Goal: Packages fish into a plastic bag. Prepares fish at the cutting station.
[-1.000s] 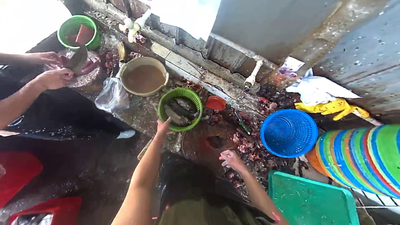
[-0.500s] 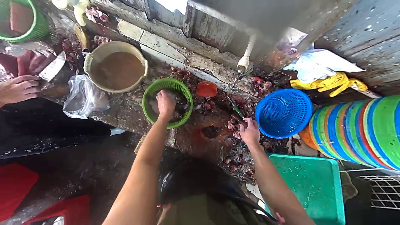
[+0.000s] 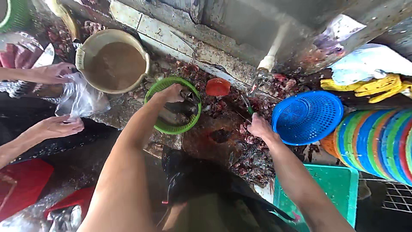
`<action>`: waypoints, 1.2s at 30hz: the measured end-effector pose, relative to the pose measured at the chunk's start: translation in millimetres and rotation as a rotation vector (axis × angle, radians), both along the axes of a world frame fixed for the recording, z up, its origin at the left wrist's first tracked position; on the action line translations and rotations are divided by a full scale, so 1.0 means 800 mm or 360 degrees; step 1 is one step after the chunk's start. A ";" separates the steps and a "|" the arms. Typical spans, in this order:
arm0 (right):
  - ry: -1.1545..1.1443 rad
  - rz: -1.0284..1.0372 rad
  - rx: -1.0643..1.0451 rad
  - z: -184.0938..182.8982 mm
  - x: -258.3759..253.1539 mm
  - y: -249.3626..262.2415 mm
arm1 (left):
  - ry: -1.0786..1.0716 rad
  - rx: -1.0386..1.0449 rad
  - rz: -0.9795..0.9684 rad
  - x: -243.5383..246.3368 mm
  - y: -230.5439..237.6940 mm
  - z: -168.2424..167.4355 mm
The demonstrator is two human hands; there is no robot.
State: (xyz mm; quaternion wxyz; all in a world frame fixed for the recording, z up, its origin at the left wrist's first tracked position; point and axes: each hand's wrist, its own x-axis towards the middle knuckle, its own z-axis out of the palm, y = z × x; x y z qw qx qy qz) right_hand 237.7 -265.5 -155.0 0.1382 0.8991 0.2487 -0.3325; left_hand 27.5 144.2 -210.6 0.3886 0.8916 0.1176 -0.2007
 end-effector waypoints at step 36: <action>0.0270 -0.0597 0.0547 -0.016 -0.314 -0.176 | -0.0363 0.0450 0.0530 0.014 -0.396 -0.091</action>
